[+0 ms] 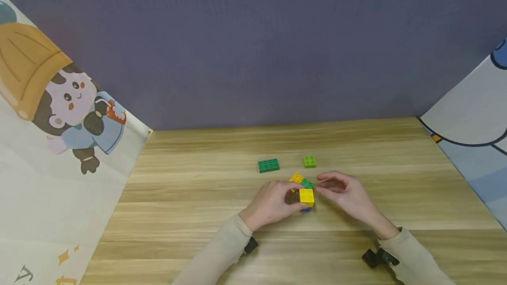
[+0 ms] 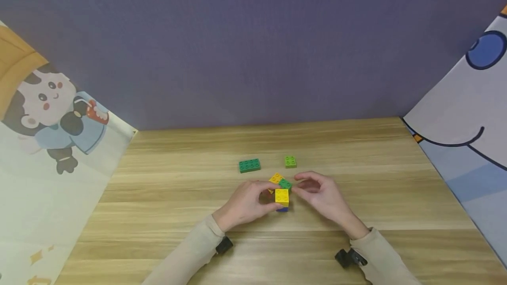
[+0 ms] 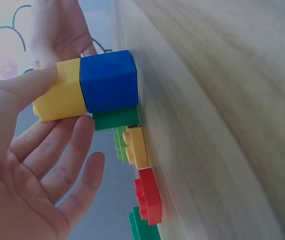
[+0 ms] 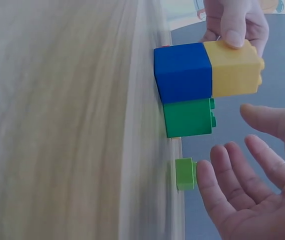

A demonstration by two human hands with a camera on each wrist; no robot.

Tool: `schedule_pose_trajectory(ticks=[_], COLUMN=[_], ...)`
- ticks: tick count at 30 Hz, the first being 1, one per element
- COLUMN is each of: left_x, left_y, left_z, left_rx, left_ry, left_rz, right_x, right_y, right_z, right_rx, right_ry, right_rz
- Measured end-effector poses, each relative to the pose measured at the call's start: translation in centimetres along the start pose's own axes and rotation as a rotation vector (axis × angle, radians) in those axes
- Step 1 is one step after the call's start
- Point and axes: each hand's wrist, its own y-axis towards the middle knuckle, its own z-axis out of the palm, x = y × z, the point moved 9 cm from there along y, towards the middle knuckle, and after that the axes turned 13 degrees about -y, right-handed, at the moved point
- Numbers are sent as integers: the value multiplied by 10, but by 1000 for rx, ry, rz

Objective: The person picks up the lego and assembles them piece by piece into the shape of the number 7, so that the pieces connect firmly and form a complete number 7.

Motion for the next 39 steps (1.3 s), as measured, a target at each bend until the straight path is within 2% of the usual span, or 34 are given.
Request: schedule_pose_trajectory(ticks=[11,27,39], left_x=[2,4,6], left_y=[2,2,2], left_z=[2,2,2], left_rx=[1,-11,-20], left_ry=[-19,-36,-33], left_rz=[-20,-20,-22], right_x=[-5,-4,-6], right_y=[6,14,18], right_z=[6,16,21], right_rx=[-9,45,62], right_ry=[-62,-30,-56], right_rz=[-28,-61,-65])
